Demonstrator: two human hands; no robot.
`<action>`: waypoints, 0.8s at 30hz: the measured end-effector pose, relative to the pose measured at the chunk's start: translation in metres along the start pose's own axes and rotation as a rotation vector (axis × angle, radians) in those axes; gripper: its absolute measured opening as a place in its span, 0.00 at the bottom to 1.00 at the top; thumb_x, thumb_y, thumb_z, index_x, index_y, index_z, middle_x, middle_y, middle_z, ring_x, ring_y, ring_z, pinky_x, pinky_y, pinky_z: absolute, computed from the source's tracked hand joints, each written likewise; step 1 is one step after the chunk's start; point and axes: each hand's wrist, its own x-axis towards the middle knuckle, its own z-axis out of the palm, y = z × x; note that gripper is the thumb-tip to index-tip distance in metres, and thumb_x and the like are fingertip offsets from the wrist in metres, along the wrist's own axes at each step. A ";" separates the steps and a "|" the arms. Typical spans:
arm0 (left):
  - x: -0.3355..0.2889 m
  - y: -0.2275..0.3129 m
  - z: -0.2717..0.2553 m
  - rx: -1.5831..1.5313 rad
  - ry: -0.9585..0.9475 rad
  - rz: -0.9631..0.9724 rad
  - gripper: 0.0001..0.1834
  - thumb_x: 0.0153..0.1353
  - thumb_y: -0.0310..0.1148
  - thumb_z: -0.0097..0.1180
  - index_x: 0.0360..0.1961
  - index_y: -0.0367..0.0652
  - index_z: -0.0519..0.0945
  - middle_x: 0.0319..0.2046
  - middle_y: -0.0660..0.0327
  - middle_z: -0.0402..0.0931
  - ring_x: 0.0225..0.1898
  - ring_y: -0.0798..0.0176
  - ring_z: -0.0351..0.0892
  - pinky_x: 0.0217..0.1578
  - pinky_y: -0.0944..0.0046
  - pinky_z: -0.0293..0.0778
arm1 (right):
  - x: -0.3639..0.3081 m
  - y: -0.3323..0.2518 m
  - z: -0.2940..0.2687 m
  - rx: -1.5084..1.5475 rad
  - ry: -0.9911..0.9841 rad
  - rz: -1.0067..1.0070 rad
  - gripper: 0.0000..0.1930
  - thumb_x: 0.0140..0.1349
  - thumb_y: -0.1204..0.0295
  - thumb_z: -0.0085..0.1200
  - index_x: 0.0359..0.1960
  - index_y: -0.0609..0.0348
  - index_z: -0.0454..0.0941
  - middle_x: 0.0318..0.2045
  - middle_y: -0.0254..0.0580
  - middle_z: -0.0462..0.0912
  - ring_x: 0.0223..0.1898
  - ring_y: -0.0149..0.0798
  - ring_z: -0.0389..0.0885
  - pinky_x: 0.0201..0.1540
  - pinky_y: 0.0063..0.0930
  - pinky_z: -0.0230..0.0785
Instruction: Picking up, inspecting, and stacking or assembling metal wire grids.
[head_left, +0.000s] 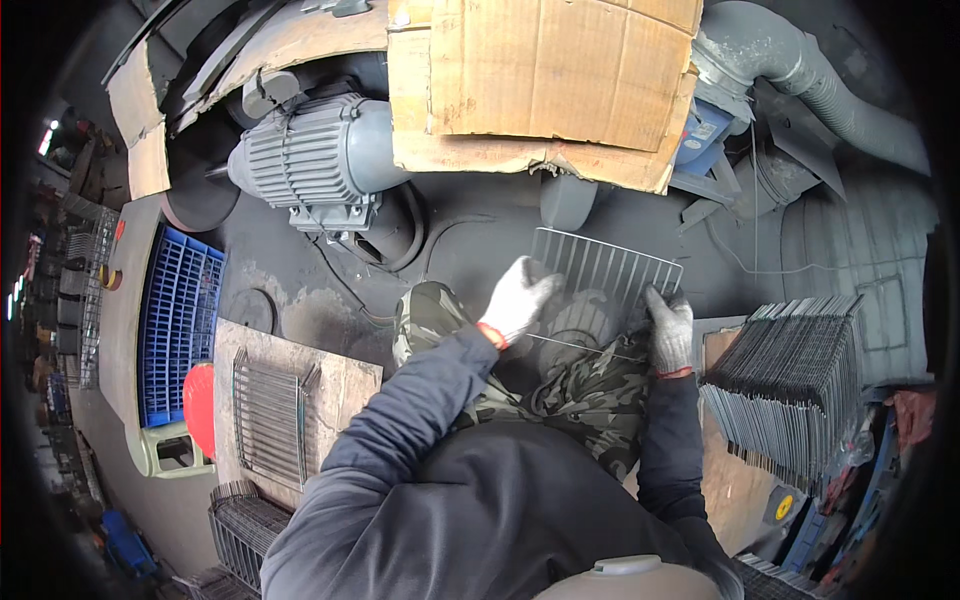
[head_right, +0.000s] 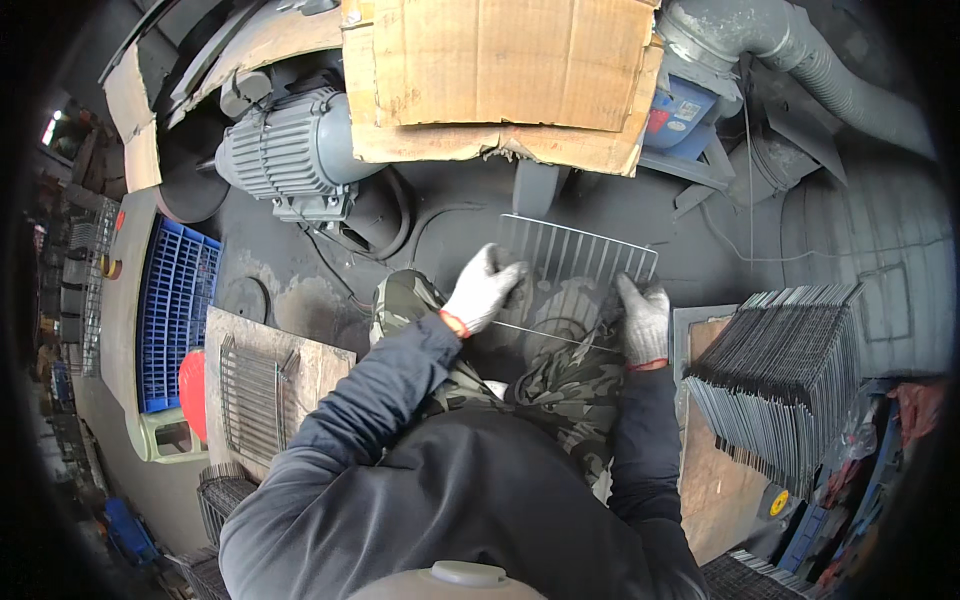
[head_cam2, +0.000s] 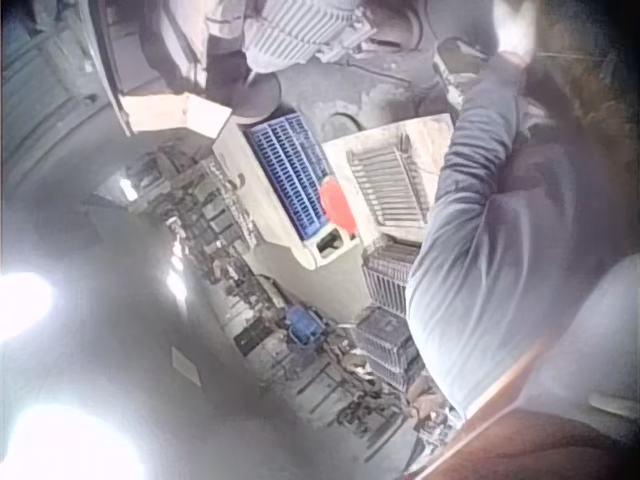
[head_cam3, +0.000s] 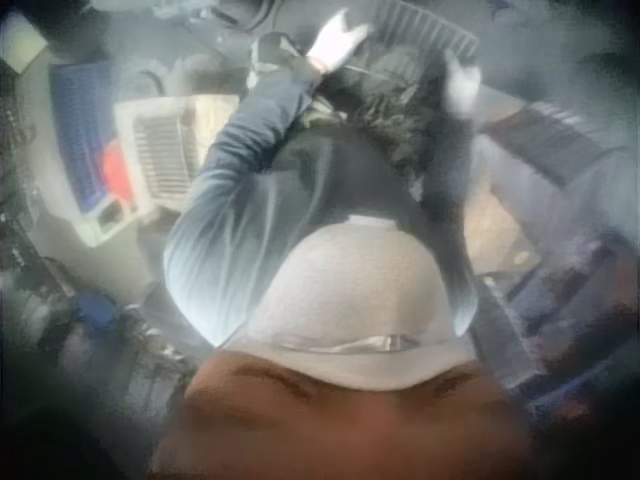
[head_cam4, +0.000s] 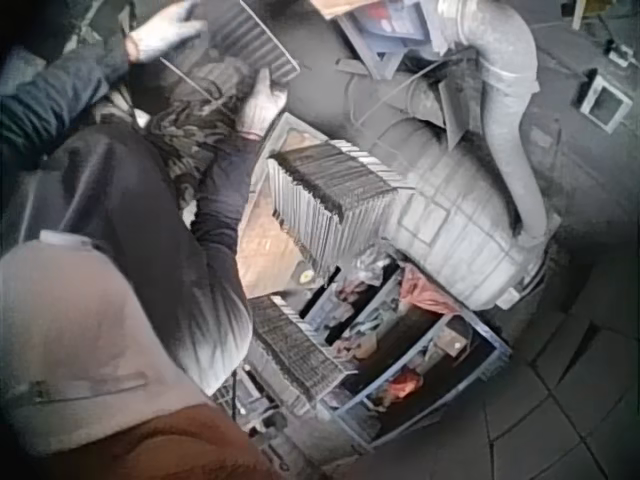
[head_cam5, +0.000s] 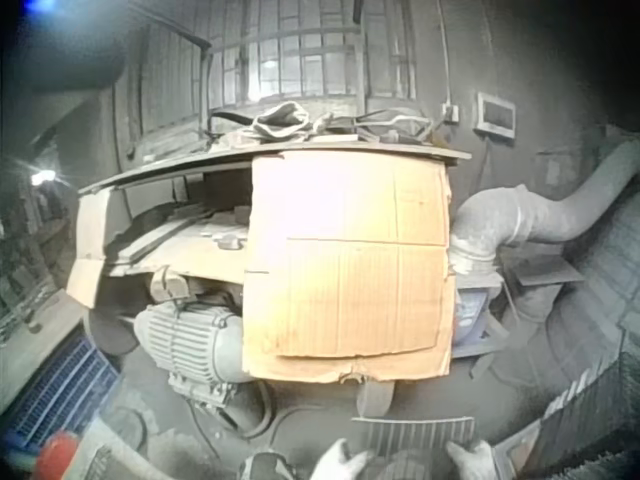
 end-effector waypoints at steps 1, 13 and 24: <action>0.017 -0.038 0.014 -0.035 0.079 0.074 0.23 0.70 0.42 0.68 0.52 0.32 0.76 0.38 0.51 0.87 0.38 0.56 0.86 0.42 0.58 0.81 | 0.007 0.000 -0.001 -0.050 0.010 0.011 0.09 0.73 0.74 0.64 0.50 0.61 0.84 0.38 0.37 0.89 0.33 0.32 0.86 0.37 0.28 0.80; -0.012 -0.005 -0.079 -0.171 0.225 -0.109 0.16 0.73 0.34 0.68 0.50 0.39 0.74 0.29 0.62 0.80 0.24 0.69 0.81 0.21 0.67 0.78 | 0.038 0.039 0.086 -0.082 -0.161 -0.040 0.08 0.73 0.71 0.64 0.46 0.63 0.88 0.38 0.35 0.90 0.32 0.28 0.84 0.35 0.28 0.77; 0.015 0.002 0.007 -0.045 0.106 -0.014 0.24 0.71 0.39 0.68 0.55 0.29 0.76 0.43 0.52 0.86 0.44 0.60 0.84 0.49 0.59 0.81 | 0.032 -0.007 0.013 -0.115 0.042 0.024 0.08 0.73 0.72 0.63 0.48 0.62 0.84 0.34 0.35 0.88 0.27 0.29 0.82 0.30 0.26 0.75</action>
